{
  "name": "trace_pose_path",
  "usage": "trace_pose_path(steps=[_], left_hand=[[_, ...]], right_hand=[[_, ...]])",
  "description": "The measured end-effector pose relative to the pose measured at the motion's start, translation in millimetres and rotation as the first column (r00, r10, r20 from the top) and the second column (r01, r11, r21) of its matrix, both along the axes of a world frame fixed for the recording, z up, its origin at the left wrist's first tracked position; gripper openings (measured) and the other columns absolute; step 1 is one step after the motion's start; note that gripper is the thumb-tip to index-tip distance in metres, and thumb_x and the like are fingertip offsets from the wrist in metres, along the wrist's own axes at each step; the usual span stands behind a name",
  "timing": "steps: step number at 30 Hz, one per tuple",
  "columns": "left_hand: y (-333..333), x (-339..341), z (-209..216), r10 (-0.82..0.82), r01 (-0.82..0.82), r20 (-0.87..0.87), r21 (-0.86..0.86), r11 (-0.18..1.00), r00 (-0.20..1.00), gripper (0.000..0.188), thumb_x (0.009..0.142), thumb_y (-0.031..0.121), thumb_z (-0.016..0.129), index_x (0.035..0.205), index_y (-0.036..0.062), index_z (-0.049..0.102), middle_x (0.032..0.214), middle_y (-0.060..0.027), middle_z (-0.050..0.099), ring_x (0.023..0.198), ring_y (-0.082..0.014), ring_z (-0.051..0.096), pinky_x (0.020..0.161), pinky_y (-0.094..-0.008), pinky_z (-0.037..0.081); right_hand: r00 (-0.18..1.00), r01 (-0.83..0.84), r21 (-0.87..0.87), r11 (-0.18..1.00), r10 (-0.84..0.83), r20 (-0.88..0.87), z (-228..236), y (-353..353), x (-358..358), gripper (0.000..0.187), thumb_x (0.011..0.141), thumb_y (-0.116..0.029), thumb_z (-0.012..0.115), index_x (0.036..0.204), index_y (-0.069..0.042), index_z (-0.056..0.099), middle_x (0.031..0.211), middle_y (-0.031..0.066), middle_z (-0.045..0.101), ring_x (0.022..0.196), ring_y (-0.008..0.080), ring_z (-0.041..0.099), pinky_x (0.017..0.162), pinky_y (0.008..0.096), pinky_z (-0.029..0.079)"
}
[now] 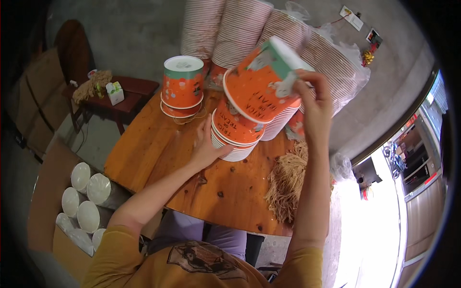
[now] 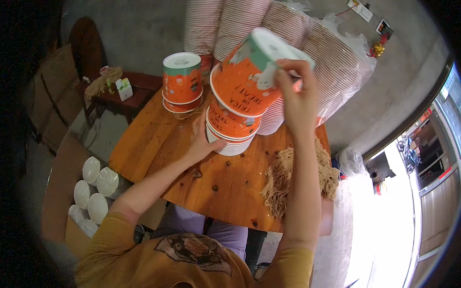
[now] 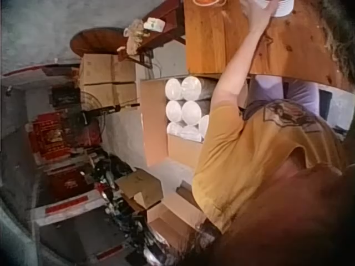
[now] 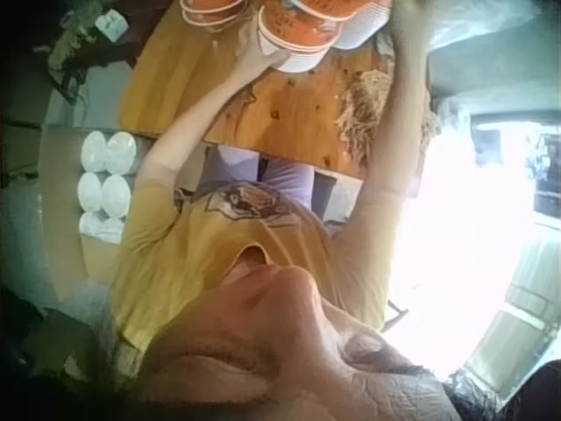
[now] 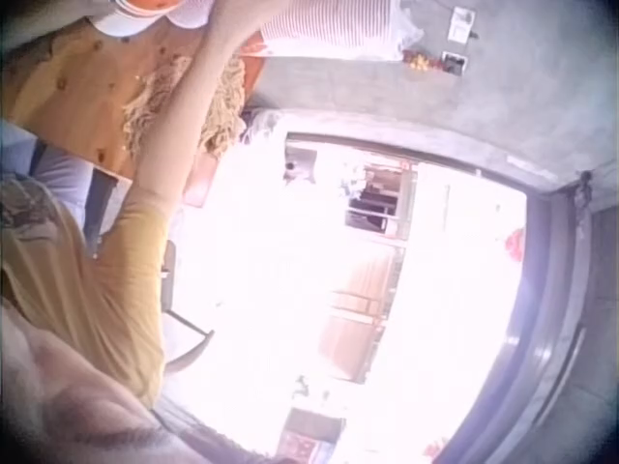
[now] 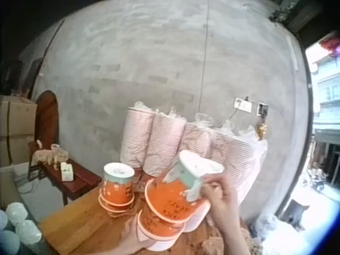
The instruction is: Threading a string through holes in paper buckets to create handles.
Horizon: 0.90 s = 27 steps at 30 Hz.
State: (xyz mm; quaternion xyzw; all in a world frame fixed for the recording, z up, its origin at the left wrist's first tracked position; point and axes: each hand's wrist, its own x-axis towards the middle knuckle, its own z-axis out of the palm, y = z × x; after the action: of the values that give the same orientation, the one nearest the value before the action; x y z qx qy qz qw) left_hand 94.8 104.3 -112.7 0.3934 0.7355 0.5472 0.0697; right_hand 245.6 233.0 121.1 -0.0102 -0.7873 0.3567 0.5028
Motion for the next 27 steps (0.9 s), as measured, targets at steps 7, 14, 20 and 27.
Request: trace_pose_path(steps=[7, 14, 20, 27], left_hand=[[-25.6, 43.1, 94.2, -0.267, 0.389, -0.313, 0.44, 0.809, 0.911, 0.08, 0.084, 0.046, 0.068, 0.142, 0.0028, 0.033, 0.138, -0.0197, 0.037, 0.131, -0.0319, 0.035, 0.109, -0.0412, 0.029], [-33.8, 115.7, 123.4, -0.741, 0.582, 0.19, 0.507, 0.636, 0.644, 0.041, 0.101, 0.023, 0.05, 0.133, -0.0003, 0.04, 0.113, -0.0055, 0.058, 0.101, -0.0076, 0.051, 0.088, -0.0247, 0.043], [-51.2, 95.2, 103.6, -0.624, 0.511, 0.393, 0.36, 0.78, 0.675, 0.033, 0.096, 0.007, 0.05, 0.128, -0.0018, 0.051, 0.113, -0.0026, 0.059, 0.102, -0.0072, 0.054, 0.091, -0.0249, 0.044], [-63.0, 79.3, 94.1, -0.611, 0.519, 0.558, 0.337, 0.785, 0.561, 0.032, 0.091, 0.01, 0.056, 0.122, 0.0017, 0.056, 0.109, -0.0007, 0.061, 0.099, -0.007, 0.055, 0.088, -0.0249, 0.043]], right_hand=[[0.877, 0.145, -0.184, 0.972, -0.213, -0.431, -44.8, -10.0, 106.7, 0.013, 0.095, -0.005, 0.053, 0.108, -0.003, 0.051, 0.103, 0.0084, 0.059, 0.087, 0.014, 0.057, 0.089, 0.0286, 0.042], [0.964, 0.102, -0.541, 0.835, -0.216, -0.152, -192.9, -53.0, 162.9, 0.013, 0.094, -0.005, 0.05, 0.107, -0.003, 0.049, 0.113, 0.009, 0.053, 0.101, 0.015, 0.05, 0.091, 0.0317, 0.042], [0.978, 0.207, -0.587, 0.783, -0.183, 0.101, -185.1, -66.5, 154.4, 0.022, 0.095, -0.011, 0.052, 0.114, -0.002, 0.046, 0.104, 0.0039, 0.055, 0.088, 0.0083, 0.051, 0.075, 0.0229, 0.043], [0.999, 0.025, -0.739, 0.673, 0.01, 0.042, -188.2, -86.4, 150.6, 0.008, 0.097, -0.008, 0.051, 0.101, -0.006, 0.045, 0.091, 0.0037, 0.056, 0.077, 0.0088, 0.055, 0.07, 0.0236, 0.049]])
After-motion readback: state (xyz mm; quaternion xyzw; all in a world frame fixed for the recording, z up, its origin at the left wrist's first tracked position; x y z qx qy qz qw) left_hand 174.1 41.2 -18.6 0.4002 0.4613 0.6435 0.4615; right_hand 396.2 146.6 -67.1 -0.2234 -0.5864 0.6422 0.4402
